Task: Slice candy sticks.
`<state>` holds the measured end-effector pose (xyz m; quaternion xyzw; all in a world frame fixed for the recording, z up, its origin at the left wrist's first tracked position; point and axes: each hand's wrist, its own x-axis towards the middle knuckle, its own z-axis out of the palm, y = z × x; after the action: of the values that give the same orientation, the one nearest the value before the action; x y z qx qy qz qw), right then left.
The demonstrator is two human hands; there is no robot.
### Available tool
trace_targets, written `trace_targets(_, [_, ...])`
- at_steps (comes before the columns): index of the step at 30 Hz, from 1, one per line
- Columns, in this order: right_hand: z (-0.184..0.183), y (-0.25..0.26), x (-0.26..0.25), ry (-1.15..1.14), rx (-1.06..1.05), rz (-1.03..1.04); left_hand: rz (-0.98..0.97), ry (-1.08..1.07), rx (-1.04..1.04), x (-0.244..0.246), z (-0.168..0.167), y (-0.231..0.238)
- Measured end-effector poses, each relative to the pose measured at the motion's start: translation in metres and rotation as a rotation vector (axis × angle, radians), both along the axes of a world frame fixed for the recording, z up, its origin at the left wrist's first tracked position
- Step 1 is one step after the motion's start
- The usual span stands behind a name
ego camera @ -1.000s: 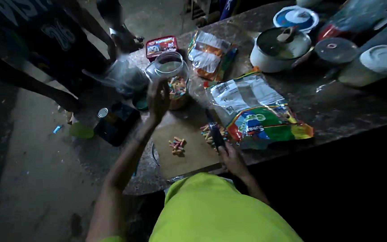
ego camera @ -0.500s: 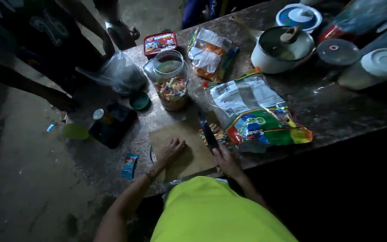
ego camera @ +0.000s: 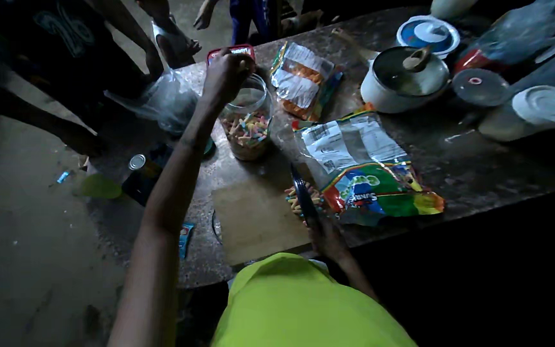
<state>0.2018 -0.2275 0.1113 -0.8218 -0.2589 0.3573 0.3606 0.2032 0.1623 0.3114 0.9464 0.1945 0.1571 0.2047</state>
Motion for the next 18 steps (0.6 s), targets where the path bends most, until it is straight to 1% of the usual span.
trace_targets(2, [0.004,0.003,-0.004,0.027,0.021,-0.037,-0.049,0.255,-0.086,0.017,-0.006,0.012])
trace_targets(4, [0.003,0.003,-0.006,0.017,0.063,-0.079,-0.074,0.380,-0.151,0.032,-0.012,0.018])
trace_targets(6, [-0.002,-0.002,-0.010,-0.017,0.119,-0.101,-0.054,0.357,-0.193,0.040,-0.023,0.012])
trace_targets(8, [-0.010,-0.006,-0.010,-0.080,0.216,-0.092,-0.008,0.272,-0.192,0.050,-0.045,0.008])
trace_targets(10, [-0.014,-0.008,-0.009,-0.110,0.295,-0.060,0.116,0.171,-0.178,0.050,-0.063,0.001])
trace_targets(12, [-0.008,-0.009,-0.006,-0.082,0.294,-0.017,0.262,0.112,-0.219,0.048,-0.064,-0.018])
trace_targets(14, [0.009,-0.006,-0.004,-0.065,0.240,0.045,0.366,0.048,-0.267,0.051,-0.057,-0.033])
trace_targets(16, [0.036,0.005,-0.007,-0.044,0.156,0.120,0.422,-0.014,-0.291,0.049,-0.055,-0.042])
trace_targets(17, [0.056,0.013,-0.015,-0.039,0.083,0.126,0.416,-0.007,-0.312,0.037,-0.050,-0.050])
trace_targets(18, [0.084,0.025,-0.028,-0.017,-0.031,0.089,0.391,0.030,-0.348,0.029,-0.041,-0.056])
